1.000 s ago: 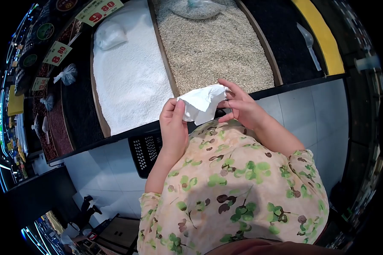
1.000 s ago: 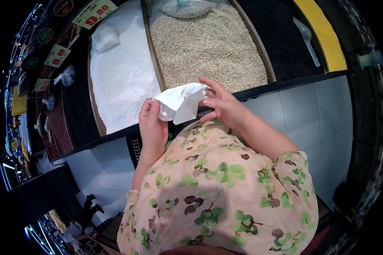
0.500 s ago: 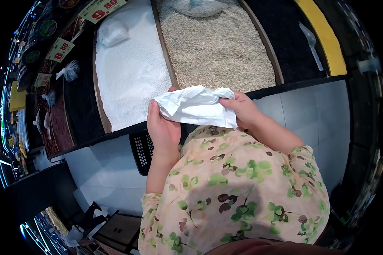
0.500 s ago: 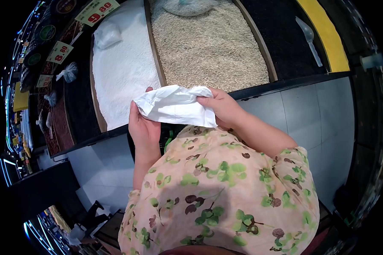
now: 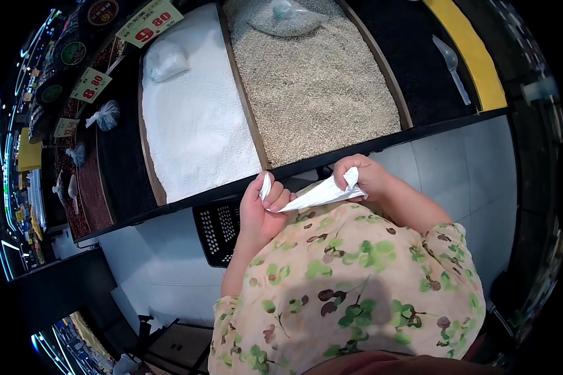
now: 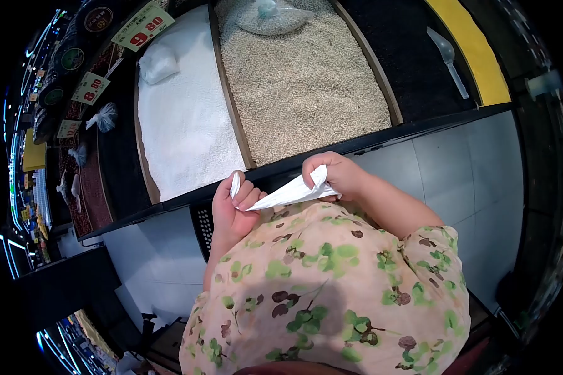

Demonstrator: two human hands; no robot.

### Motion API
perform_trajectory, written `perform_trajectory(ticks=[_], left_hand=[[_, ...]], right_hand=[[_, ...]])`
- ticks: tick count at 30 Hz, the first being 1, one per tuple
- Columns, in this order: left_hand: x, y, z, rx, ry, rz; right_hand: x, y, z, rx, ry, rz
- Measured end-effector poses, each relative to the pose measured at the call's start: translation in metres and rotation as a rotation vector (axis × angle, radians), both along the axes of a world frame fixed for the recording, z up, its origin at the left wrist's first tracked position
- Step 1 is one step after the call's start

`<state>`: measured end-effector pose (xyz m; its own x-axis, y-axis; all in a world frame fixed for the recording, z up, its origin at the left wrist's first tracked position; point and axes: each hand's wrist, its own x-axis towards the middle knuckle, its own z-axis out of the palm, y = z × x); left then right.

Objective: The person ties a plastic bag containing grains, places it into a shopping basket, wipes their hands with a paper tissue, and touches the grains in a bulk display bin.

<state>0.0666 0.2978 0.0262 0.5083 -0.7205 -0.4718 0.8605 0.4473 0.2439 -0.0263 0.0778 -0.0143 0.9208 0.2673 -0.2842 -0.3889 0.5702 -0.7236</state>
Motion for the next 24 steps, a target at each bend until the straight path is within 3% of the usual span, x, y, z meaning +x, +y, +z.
perform_trajectory(ticks=[1, 3, 4, 5, 6, 8, 9, 11, 13, 15, 17, 20, 24], left_hand=[[-0.006, -0.003, 0.000, 0.026, -0.004, 0.006], [0.008, 0.020, -0.016, -0.114, 0.055, -0.017], [0.017, 0.040, -0.019, -0.075, 0.016, 0.122], [0.025, 0.061, -0.022, -0.038, -0.024, 0.258], [0.029, 0.082, -0.026, 0.058, -0.082, 0.302], [0.024, 0.111, -0.039, 0.236, -0.127, 0.363], [0.021, 0.120, -0.046, 0.315, -0.116, 0.386], [0.012, 0.130, -0.064, 0.366, -0.071, 0.328], [0.002, 0.122, -0.078, 0.389, -0.041, 0.264], [-0.007, 0.107, -0.093, 0.462, -0.029, 0.198], [-0.013, 0.100, -0.114, 0.443, 0.030, 0.100], [-0.017, 0.072, -0.086, 0.610, -0.242, 0.051], [-0.011, 0.066, -0.080, 0.708, -0.310, -0.037]], right_hand=[[-0.004, -0.004, 0.001, -0.068, -0.012, 0.047], [-0.017, -0.024, -0.018, -0.027, -0.082, -0.134], [-0.024, -0.047, -0.013, 0.160, -0.066, -0.280], [-0.033, -0.071, -0.007, 0.092, 0.020, -0.456], [-0.044, -0.097, -0.018, -0.057, 0.083, -0.592], [-0.073, -0.135, -0.047, -0.642, 0.314, -0.547], [-0.098, -0.154, -0.081, -1.022, 0.325, -0.359], [-0.140, -0.160, -0.132, -1.317, 0.533, 0.054], [-0.162, -0.130, -0.156, -1.215, 0.800, 0.337], [-0.169, -0.093, -0.173, -1.061, 0.701, 0.581], [-0.163, -0.072, -0.185, -1.113, 0.646, 0.586], [-0.153, -0.073, -0.200, -1.035, 0.550, 0.147], [-0.131, -0.065, -0.196, -1.028, 0.474, 0.049]])
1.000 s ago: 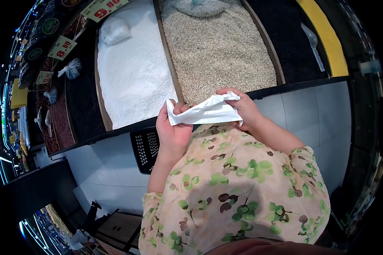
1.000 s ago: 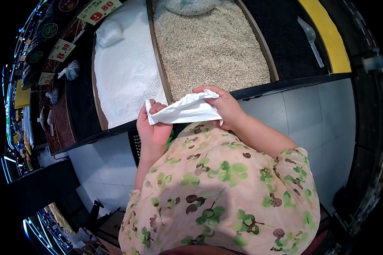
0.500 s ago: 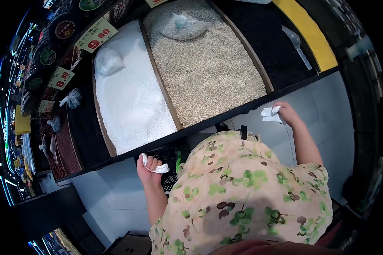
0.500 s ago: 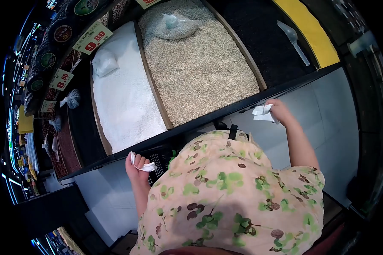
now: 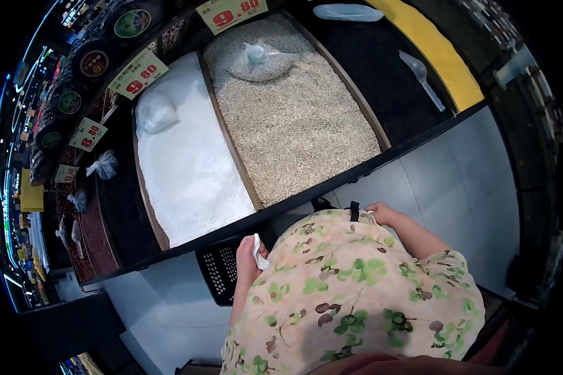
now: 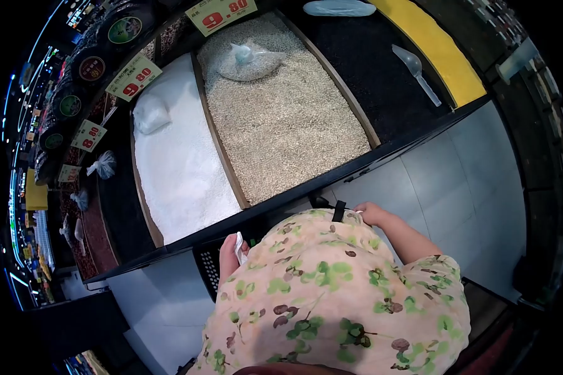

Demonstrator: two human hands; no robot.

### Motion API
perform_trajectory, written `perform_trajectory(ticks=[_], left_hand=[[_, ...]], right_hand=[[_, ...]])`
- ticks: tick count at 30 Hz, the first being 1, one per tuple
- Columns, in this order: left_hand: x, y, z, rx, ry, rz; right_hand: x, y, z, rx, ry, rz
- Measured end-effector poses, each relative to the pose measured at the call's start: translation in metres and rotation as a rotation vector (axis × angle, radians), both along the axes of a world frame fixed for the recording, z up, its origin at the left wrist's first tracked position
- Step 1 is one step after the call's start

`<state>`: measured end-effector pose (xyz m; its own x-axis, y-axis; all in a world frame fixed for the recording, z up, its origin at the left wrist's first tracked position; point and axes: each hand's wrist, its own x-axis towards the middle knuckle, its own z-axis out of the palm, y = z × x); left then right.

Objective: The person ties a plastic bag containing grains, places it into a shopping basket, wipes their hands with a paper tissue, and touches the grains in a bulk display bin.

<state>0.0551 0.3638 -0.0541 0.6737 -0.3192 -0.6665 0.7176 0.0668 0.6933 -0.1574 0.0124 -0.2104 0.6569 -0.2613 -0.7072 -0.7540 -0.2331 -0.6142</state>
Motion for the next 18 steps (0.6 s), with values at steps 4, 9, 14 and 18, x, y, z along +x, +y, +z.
perform_trajectory(ticks=[4, 9, 14, 18], left_hand=[[-0.002, 0.002, -0.001, 0.089, -0.067, -0.041], [-0.002, 0.007, -0.010, -0.066, 0.079, 0.105], [0.003, 0.004, 0.002, -0.158, -0.024, 0.092], [0.006, 0.007, 0.002, -0.179, -0.124, 0.089]], right_hand=[[0.001, 0.013, -0.008, 0.657, -0.040, -0.328], [0.016, 0.030, -0.002, 0.524, -0.016, -0.217], [0.030, 0.027, -0.012, 0.111, 0.014, 0.016], [0.024, 0.021, -0.046, -0.060, 0.045, 0.202]])
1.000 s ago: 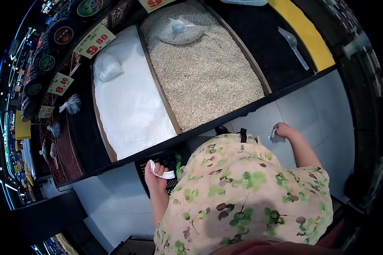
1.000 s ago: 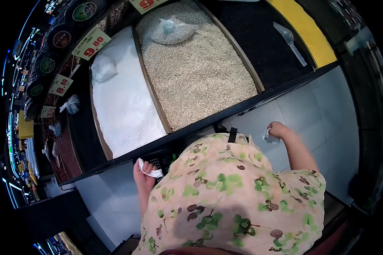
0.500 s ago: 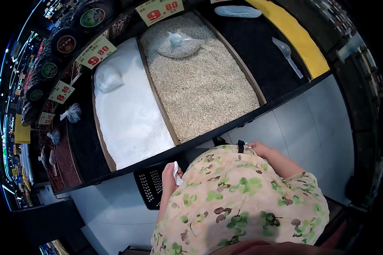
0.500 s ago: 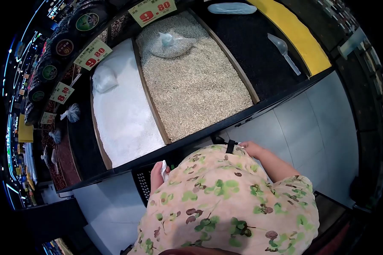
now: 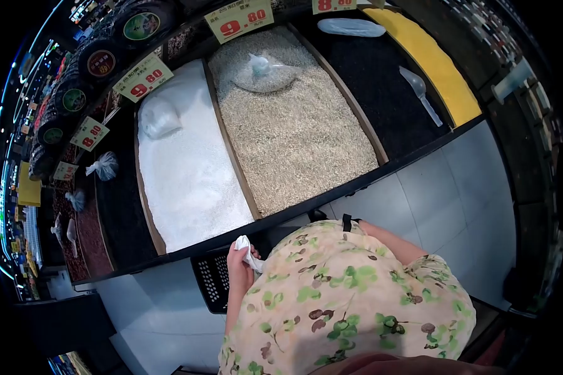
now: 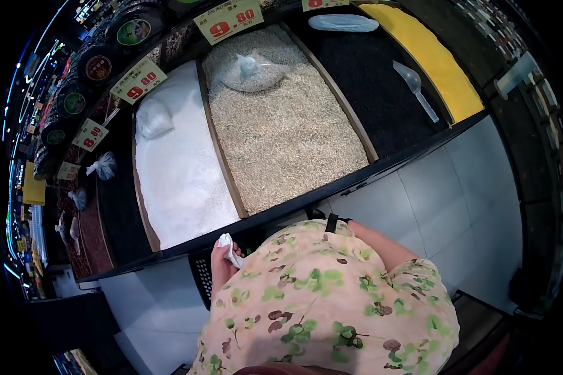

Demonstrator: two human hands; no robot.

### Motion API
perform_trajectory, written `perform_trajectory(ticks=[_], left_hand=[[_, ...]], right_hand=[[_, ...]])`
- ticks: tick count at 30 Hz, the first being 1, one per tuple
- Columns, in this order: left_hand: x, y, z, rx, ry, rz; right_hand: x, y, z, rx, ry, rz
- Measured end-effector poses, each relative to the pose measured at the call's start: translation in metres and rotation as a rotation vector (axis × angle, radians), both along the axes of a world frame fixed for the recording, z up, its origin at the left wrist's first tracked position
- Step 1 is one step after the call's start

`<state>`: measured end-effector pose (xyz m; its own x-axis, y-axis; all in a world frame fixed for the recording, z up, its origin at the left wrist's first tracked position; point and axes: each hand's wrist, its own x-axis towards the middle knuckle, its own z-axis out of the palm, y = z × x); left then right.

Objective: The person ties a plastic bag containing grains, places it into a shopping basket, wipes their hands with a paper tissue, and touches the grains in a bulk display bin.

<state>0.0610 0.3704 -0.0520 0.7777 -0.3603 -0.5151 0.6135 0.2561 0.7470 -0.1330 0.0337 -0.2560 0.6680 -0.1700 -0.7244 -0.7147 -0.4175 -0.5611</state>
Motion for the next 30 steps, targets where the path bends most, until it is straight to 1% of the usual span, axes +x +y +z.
perform_trajectory(ticks=[2, 4, 9, 11, 12, 14, 15, 16, 17, 19, 21, 23, 25, 26, 27, 28, 29, 30], left_hand=[[-0.001, -0.001, -0.003, 0.041, -0.012, -0.036], [0.000, -0.002, -0.006, 0.063, -0.027, -0.059], [-0.002, -0.003, -0.004, 0.211, -0.115, -0.124], [-0.004, -0.005, 0.003, 0.306, -0.198, -0.181], [-0.004, -0.007, 0.007, 0.335, -0.251, -0.202], [-0.004, -0.010, 0.011, 0.316, -0.289, -0.209], [-0.003, -0.012, 0.012, 0.305, -0.308, -0.212], [-0.003, -0.016, 0.015, 0.255, -0.394, -0.209], [-0.002, -0.022, 0.018, 0.205, -0.478, -0.206], [0.001, -0.035, 0.027, 0.110, -0.596, -0.246], [0.006, -0.053, 0.039, 0.019, -0.663, -0.333], [0.001, -0.079, 0.050, -0.060, -0.652, -0.353], [-0.006, -0.103, 0.056, -0.166, -0.548, -0.388], [-0.010, -0.114, 0.061, -0.170, -0.467, -0.406], [-0.013, -0.120, 0.064, -0.175, -0.387, -0.423], [-0.014, -0.121, 0.065, -0.145, -0.413, -0.486], [-0.012, -0.116, 0.054, -0.129, -0.417, -0.566], [-0.012, -0.113, 0.050, -0.142, -0.406, -0.583]], right_hand=[[-0.007, -0.007, -0.001, 0.083, 0.051, 0.066], [-0.002, -0.012, 0.017, 0.140, 0.067, 0.109], [0.000, -0.008, 0.018, 0.231, -0.093, -0.031], [-0.002, -0.010, 0.022, 0.214, -0.082, -0.004], [-0.002, -0.012, 0.024, 0.184, -0.057, 0.033], [-0.002, -0.021, 0.036, -0.063, 0.071, 0.277], [0.003, -0.025, 0.057, -0.190, 0.135, 0.398], [0.006, -0.028, 0.081, -0.339, 0.095, 0.393], [0.016, -0.026, 0.124, -0.488, 0.055, 0.387], [0.041, -0.017, 0.184, -0.489, -0.278, 0.091], [0.067, 0.000, 0.232, -0.054, -0.562, -0.081], [0.086, 0.026, 0.258, 0.167, -0.876, 0.032], [0.100, 0.055, 0.276, 0.404, -0.763, 0.092], [0.107, 0.063, 0.273, 0.343, -0.779, 0.187], [0.110, 0.069, 0.265, 0.223, -0.884, 0.189], [0.109, 0.068, 0.260, 0.209, -0.912, 0.145], [0.107, 0.064, 0.257, 0.194, -0.939, 0.101], [0.104, 0.056, 0.254, 0.197, -0.860, 0.085]])
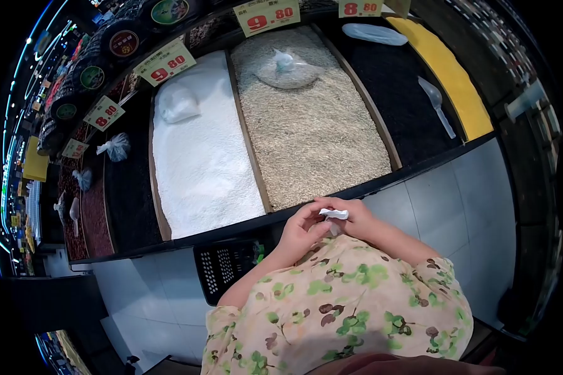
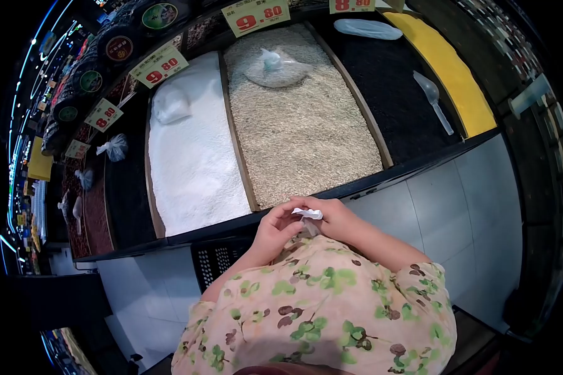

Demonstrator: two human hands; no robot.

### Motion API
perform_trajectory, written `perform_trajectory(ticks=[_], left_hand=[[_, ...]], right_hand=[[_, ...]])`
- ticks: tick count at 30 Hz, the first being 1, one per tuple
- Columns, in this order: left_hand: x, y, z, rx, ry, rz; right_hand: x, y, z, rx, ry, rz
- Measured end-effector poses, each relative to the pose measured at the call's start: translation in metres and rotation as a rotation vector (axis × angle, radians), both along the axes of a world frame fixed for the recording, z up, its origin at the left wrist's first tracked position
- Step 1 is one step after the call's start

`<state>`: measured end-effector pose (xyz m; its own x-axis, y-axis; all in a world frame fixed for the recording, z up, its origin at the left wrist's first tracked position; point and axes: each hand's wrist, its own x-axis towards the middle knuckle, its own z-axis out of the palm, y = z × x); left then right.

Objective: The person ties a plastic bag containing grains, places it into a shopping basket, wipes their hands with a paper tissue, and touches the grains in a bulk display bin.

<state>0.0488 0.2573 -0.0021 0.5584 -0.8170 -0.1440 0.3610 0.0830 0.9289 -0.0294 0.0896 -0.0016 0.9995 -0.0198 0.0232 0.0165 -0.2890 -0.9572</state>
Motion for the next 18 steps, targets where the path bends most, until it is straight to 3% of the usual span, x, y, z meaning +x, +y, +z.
perform_trajectory(ticks=[2, 4, 6, 8, 10, 13, 16, 18], left_hand=[[0.002, 0.011, -0.006, 0.076, -0.030, -0.024], [0.012, 0.033, -0.019, 0.240, -0.144, 0.007], [0.014, 0.056, -0.026, 0.277, -0.040, 0.156], [0.017, 0.088, -0.050, 0.411, -0.103, 0.284], [0.016, 0.123, -0.078, 0.601, -0.292, 0.380], [0.006, 0.169, -0.099, 1.060, -0.476, 0.235], [-0.014, 0.196, -0.111, 1.230, -0.597, -0.035], [-0.022, 0.203, -0.112, 1.221, -0.589, 0.006]], right_hand=[[-0.017, -0.025, -0.016, -0.074, 0.099, -0.115], [-0.039, -0.059, -0.046, -0.340, 0.184, -0.209], [-0.074, -0.092, -0.091, -0.878, 0.652, -0.139], [-0.131, -0.115, -0.161, -1.225, 0.973, 0.240], [-0.161, -0.098, -0.186, -1.094, 1.112, 0.460], [-0.135, -0.067, -0.133, -0.605, 1.067, 0.175], [-0.113, -0.069, -0.127, -0.543, 1.050, 0.170], [-0.106, -0.077, -0.145, -0.667, 0.953, 0.336]])
